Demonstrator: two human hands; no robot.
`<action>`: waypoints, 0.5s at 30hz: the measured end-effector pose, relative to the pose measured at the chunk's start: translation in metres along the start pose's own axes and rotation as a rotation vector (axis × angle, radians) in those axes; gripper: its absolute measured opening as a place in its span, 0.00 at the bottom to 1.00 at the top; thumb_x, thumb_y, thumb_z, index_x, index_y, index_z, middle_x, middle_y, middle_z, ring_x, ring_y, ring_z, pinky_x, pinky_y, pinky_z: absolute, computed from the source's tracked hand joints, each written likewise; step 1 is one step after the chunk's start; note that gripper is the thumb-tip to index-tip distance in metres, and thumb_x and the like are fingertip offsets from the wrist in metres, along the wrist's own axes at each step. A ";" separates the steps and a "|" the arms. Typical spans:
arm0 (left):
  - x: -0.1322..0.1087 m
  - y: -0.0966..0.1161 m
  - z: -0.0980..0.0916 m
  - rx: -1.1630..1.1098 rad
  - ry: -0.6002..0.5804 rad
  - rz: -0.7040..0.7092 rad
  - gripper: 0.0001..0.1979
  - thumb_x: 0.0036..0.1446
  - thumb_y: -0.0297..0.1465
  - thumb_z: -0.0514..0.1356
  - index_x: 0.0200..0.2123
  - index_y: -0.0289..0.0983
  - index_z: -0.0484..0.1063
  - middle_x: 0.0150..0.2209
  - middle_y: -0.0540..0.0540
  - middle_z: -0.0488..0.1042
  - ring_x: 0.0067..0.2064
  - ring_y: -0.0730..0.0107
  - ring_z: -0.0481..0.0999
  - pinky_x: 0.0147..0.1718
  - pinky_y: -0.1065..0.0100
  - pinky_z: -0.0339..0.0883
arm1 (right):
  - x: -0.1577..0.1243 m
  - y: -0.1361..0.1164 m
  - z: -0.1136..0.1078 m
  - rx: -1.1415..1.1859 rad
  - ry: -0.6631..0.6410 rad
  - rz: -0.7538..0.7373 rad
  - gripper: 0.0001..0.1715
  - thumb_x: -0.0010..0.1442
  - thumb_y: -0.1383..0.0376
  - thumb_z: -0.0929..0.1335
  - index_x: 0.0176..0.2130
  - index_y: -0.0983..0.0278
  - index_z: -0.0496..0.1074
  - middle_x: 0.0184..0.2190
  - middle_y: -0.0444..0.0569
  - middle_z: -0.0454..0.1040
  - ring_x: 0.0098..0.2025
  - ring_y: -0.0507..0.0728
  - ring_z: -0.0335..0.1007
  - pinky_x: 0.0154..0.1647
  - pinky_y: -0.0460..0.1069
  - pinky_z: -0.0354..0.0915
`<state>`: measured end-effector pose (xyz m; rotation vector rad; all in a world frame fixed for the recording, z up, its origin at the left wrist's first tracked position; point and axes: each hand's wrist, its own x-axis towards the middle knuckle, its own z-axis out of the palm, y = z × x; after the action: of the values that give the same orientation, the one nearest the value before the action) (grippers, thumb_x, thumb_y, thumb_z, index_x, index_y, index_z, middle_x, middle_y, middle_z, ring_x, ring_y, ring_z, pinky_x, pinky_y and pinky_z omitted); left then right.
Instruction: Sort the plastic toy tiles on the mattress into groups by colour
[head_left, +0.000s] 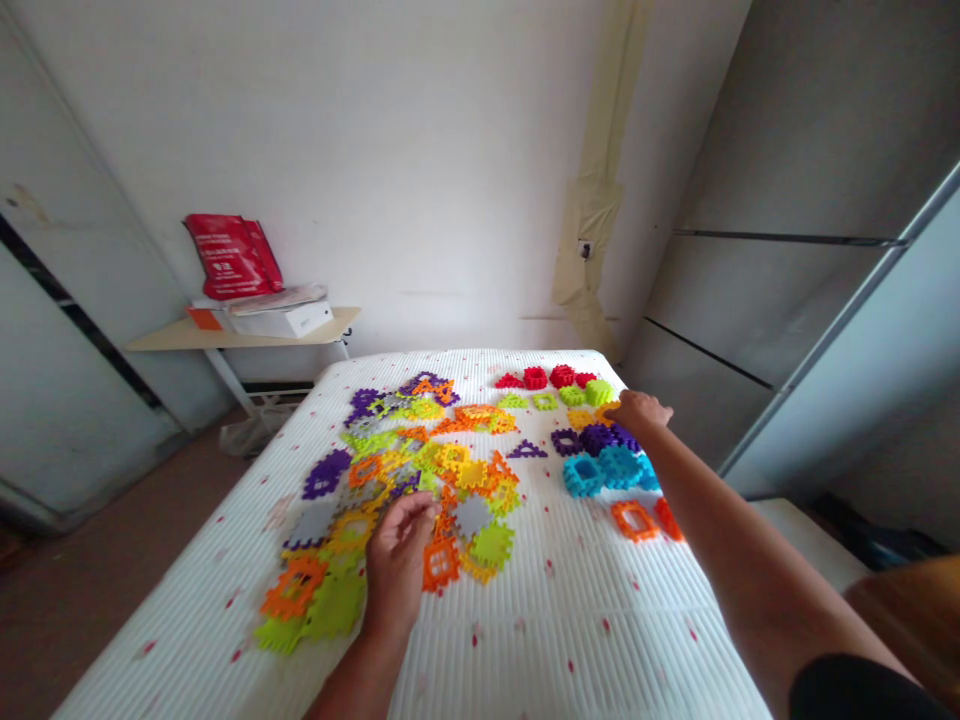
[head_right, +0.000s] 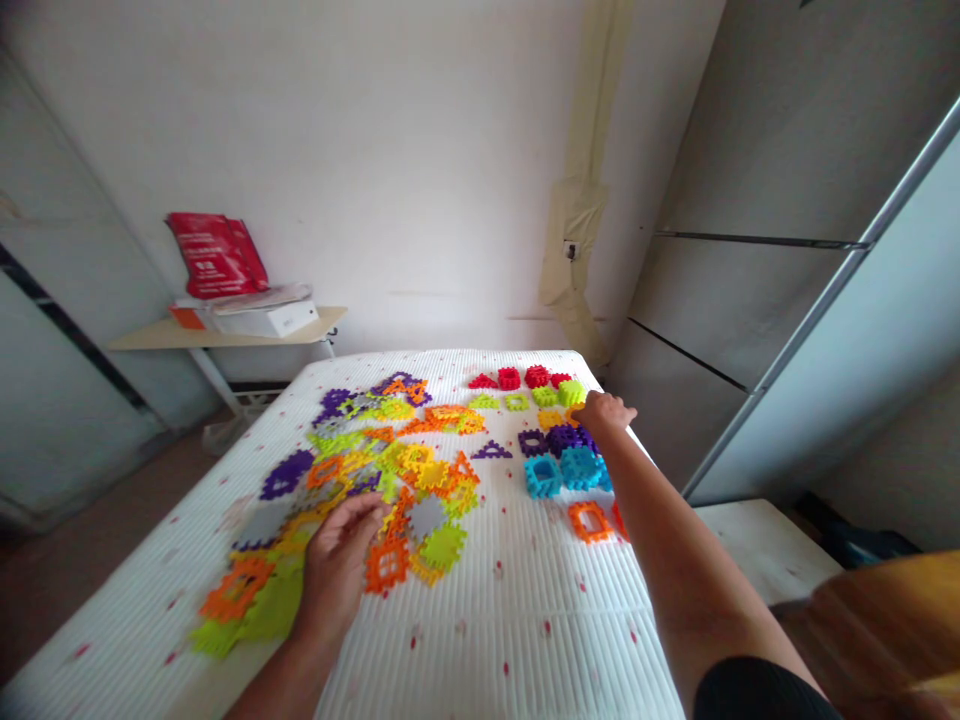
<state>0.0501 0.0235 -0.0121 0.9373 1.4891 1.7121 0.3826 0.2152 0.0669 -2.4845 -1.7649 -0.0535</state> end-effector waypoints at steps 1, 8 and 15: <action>0.001 0.000 -0.001 0.042 -0.010 0.041 0.14 0.46 0.38 0.63 0.35 0.36 0.74 0.34 0.45 0.77 0.37 0.63 0.76 0.39 0.65 0.68 | -0.004 -0.002 -0.004 -0.001 0.021 -0.015 0.26 0.54 0.53 0.68 0.48 0.65 0.71 0.47 0.60 0.71 0.51 0.67 0.64 0.45 0.61 0.59; 0.022 0.012 0.010 0.699 -0.335 0.500 0.09 0.49 0.27 0.57 0.31 0.40 0.77 0.34 0.46 0.78 0.40 0.62 0.73 0.43 0.62 0.64 | -0.095 -0.033 -0.009 0.206 0.381 -0.574 0.15 0.63 0.61 0.62 0.44 0.65 0.72 0.40 0.54 0.74 0.43 0.59 0.68 0.43 0.50 0.58; 0.041 0.030 0.044 1.241 -0.522 0.569 0.10 0.52 0.25 0.55 0.30 0.39 0.77 0.34 0.42 0.76 0.42 0.60 0.71 0.42 0.63 0.61 | -0.196 -0.064 0.046 0.228 0.250 -1.015 0.13 0.62 0.67 0.61 0.28 0.64 0.69 0.24 0.45 0.70 0.25 0.52 0.66 0.26 0.47 0.53</action>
<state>0.0659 0.0776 0.0251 2.3794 1.9445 0.5202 0.2559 0.0567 0.0086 -1.1623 -2.4962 -0.2022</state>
